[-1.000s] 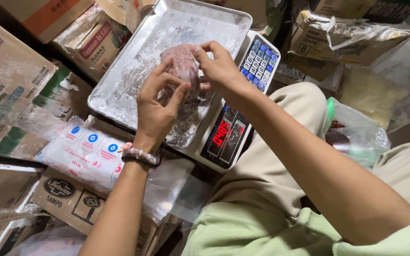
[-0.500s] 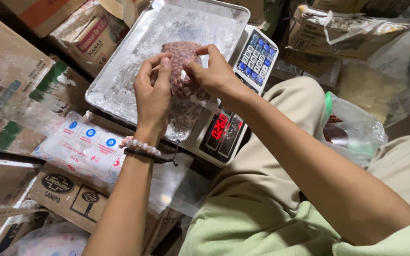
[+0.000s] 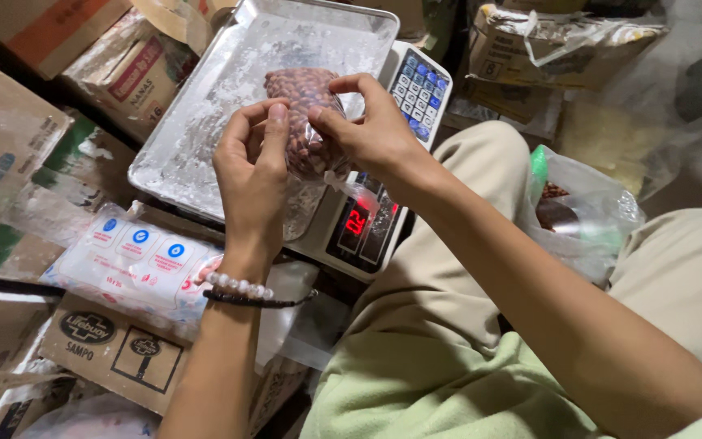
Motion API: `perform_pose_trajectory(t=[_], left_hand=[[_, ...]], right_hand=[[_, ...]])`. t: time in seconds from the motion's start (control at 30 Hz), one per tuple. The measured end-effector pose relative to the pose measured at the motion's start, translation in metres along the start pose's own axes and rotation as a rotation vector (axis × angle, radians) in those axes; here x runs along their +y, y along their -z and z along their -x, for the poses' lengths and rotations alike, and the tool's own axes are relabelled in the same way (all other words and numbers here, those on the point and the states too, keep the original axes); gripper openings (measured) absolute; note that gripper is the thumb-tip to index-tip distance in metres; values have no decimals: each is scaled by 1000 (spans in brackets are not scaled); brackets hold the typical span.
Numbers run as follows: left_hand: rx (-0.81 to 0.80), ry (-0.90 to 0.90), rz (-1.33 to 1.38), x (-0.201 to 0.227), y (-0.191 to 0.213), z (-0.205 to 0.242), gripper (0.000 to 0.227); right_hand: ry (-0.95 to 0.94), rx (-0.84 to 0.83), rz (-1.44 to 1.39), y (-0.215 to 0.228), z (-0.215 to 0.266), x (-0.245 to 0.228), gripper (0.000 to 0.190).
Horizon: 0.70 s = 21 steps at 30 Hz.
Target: The person pours peanuts from a large bag into a small plastic bag, places it on a digital scale, and adjusts the contents to reach a target weight. The person then ties the bag and repeats the process with another bag.
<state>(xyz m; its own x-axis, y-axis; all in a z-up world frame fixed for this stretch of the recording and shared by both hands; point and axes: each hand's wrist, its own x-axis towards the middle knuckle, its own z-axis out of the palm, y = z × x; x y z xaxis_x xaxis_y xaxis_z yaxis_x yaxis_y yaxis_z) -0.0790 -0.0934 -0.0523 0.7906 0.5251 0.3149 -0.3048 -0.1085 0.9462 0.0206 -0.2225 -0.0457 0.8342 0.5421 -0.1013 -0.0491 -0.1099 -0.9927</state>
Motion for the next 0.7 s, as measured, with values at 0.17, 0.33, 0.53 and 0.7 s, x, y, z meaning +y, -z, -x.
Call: perform_pose_trajectory(t=[0.17,0.33,0.53,0.7], left_hand=[[-36,10,16,17,-19,12,24],[-112,1,84,25,-42,20,24],[-186,19,126,26,-75,29,22],[-252,23,107,24,-100,41,21]], right_hand=[[25,71,-7,16,22,-5,54],[80,121,-40,39,43,-5,53],[80,208,-103,70,74,-4,53],[102,302,-83,92,96,4,51]])
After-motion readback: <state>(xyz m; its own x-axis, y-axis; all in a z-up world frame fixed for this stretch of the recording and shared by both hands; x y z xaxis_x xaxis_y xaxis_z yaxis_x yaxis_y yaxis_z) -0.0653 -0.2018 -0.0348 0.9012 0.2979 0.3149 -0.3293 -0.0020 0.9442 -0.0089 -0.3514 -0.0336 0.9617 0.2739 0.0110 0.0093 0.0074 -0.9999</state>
